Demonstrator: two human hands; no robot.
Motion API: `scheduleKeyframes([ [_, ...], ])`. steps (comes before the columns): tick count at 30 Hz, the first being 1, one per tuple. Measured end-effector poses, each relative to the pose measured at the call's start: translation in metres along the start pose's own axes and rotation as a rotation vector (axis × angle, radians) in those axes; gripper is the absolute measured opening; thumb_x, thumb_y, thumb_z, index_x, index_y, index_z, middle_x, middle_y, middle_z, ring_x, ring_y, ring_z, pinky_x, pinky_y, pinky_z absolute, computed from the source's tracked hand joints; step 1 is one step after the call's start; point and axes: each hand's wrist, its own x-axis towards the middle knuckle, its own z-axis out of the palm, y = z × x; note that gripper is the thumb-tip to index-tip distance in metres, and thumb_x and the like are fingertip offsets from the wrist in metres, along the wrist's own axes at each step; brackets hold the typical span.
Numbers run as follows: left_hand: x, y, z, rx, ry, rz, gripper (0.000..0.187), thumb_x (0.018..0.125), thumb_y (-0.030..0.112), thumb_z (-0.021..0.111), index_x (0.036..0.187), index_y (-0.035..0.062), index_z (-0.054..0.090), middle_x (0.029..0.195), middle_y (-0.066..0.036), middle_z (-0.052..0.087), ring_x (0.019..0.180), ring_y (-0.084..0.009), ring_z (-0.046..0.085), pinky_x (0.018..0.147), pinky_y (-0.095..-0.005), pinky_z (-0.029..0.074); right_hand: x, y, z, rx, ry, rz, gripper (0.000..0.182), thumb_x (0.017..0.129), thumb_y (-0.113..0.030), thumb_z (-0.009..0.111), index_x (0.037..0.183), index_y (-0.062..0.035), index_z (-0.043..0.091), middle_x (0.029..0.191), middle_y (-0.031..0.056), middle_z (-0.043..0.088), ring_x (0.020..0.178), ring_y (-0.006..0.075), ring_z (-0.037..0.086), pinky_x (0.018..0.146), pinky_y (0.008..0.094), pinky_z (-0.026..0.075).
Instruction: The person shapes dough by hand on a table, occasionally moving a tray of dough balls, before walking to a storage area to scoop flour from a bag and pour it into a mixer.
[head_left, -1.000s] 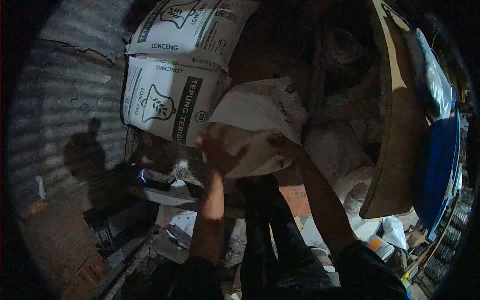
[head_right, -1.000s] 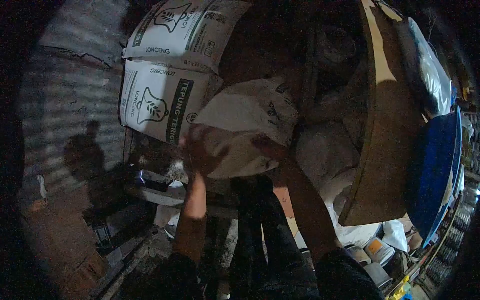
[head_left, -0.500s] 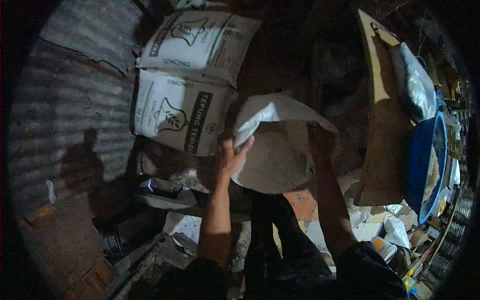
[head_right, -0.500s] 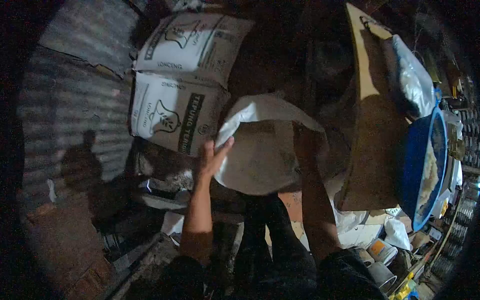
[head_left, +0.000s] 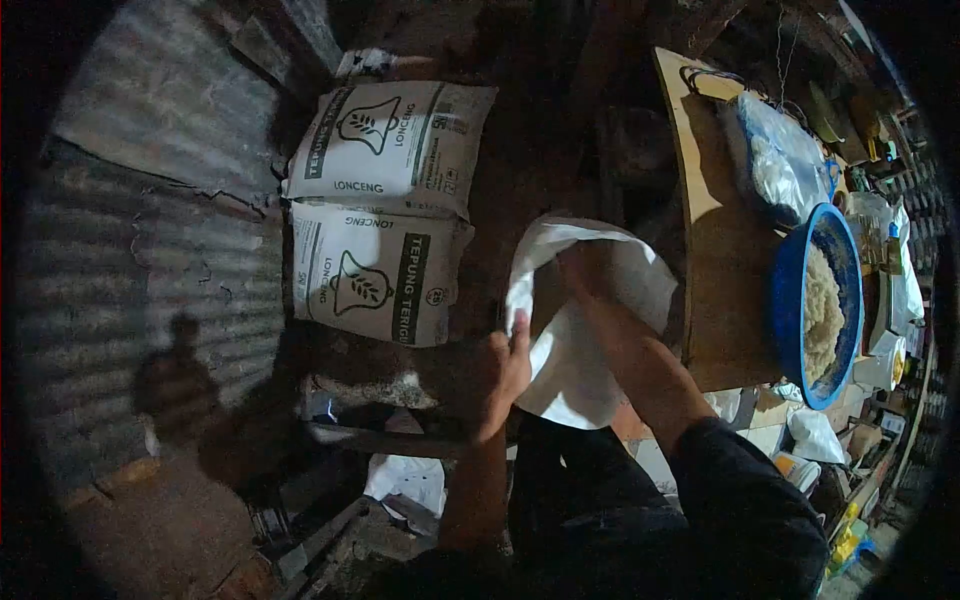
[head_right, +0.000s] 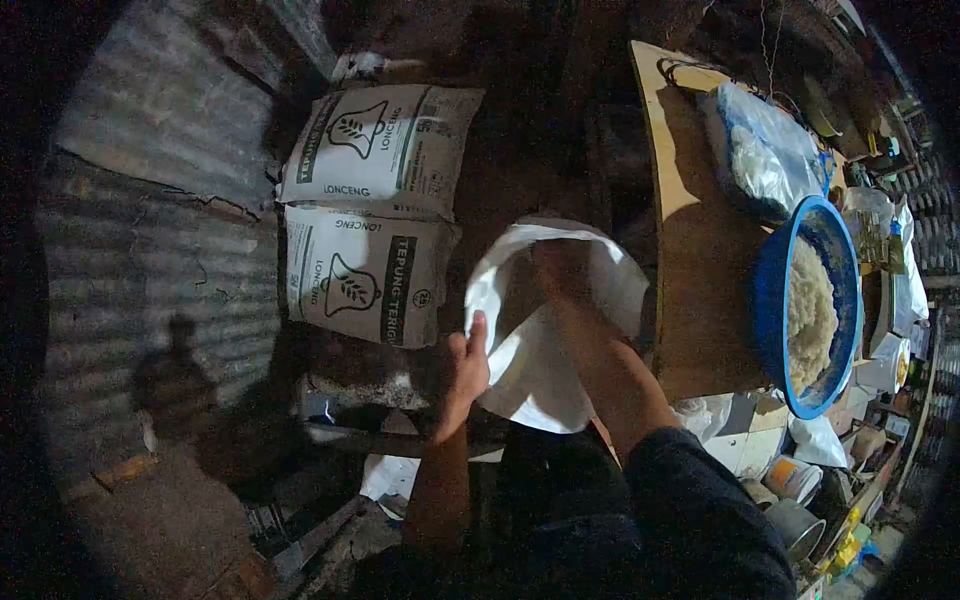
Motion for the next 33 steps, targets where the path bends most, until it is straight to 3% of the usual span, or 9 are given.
scheduleKeyframes([
  [3,0.009,-0.007,0.016,-0.374,0.293,0.008,0.077,0.095,0.062,0.041,0.083,-0.012,0.061,0.074,-0.023,0.062,0.076,-0.0304,0.062,0.069,-0.0451,0.045,-0.021,0.004,-0.009,0.041,0.011,0.027,0.04,0.089,-0.027,0.056,0.121,-0.0033,0.057,0.109,0.0226,0.064,0.097,0.036,0.064,0.085,0.0456,0.05],
  [8,0.023,-0.006,0.04,-0.24,0.389,0.105,0.078,0.096,0.061,0.036,0.063,-0.0078,0.055,0.055,-0.022,0.051,0.05,-0.0327,0.051,0.051,-0.0465,0.037,-0.03,0.002,-0.013,0.056,-0.068,0.071,0.04,0.089,-0.027,0.056,0.122,-0.0031,0.056,0.109,0.0221,0.064,0.096,0.0355,0.064,0.085,0.0454,0.05],
  [10,0.019,0.009,0.038,-0.116,0.172,-0.017,0.077,0.096,0.061,0.037,0.065,-0.0069,0.055,0.055,-0.021,0.051,0.05,-0.0309,0.05,0.051,-0.045,0.037,-0.033,0.002,-0.015,0.061,-0.094,0.083,0.04,0.09,-0.027,0.056,0.122,-0.0031,0.056,0.109,0.0219,0.064,0.096,0.0353,0.064,0.085,0.0453,0.05],
  [20,0.021,0.001,0.049,-0.291,0.412,0.364,0.049,0.1,0.038,0.047,0.082,-0.0049,0.061,0.061,-0.015,0.059,0.056,-0.0238,0.059,0.052,-0.0374,0.041,0.002,0.0,0.013,0.057,-0.186,0.052,0.04,0.09,-0.026,0.056,0.123,-0.0028,0.056,0.109,0.0209,0.064,0.096,0.0343,0.064,0.085,0.0448,0.05],
  [24,0.016,-0.019,0.031,-0.389,0.163,0.286,0.043,0.1,0.036,0.047,0.091,-0.0046,0.06,0.066,-0.012,0.058,0.062,-0.0201,0.057,0.057,-0.0344,0.043,0.003,-0.001,0.062,0.052,-0.26,0.029,0.04,0.09,-0.026,0.056,0.123,-0.0027,0.056,0.109,0.0205,0.064,0.096,0.0339,0.064,0.085,0.0446,0.05],
  [26,0.017,0.001,0.012,-0.585,0.058,-0.011,0.041,0.098,0.037,0.05,0.093,-0.0032,0.058,0.076,-0.01,0.058,0.071,-0.017,0.053,0.065,-0.0329,0.044,0.003,0.005,0.079,0.043,-0.283,0.026,0.041,0.09,-0.026,0.056,0.123,-0.0026,0.055,0.109,0.0203,0.064,0.096,0.0337,0.064,0.085,0.0445,0.05],
  [29,0.02,-0.03,0.029,-0.794,0.127,-0.063,0.031,0.091,0.023,0.064,0.111,-0.0002,0.062,0.094,-0.014,0.062,0.077,-0.0176,0.057,0.064,-0.0375,0.049,0.001,0.016,0.11,0.033,-0.323,0.024,0.041,0.09,-0.026,0.056,0.123,-0.0026,0.055,0.109,0.02,0.064,0.095,0.0334,0.065,0.085,0.0443,0.05],
  [32,0.023,-0.028,0.042,-0.647,0.423,0.164,0.035,0.094,0.031,0.057,0.104,-0.002,0.06,0.089,-0.01,0.064,0.074,-0.0182,0.058,0.069,-0.0343,0.05,-0.006,0.035,0.128,0.014,-0.364,0.029,0.041,0.09,-0.026,0.056,0.123,-0.0025,0.055,0.109,0.0197,0.064,0.095,0.0331,0.065,0.085,0.0442,0.05],
  [33,0.052,-0.129,0.107,-0.883,0.136,0.273,0.053,0.095,0.048,0.052,0.112,-0.0017,0.057,0.09,-0.011,0.061,0.091,-0.0191,0.059,0.082,-0.0396,0.046,-0.001,0.037,0.124,0.002,-0.37,0.025,0.041,0.09,-0.026,0.056,0.124,-0.0024,0.055,0.109,0.0196,0.064,0.095,0.033,0.065,0.085,0.0441,0.05],
])
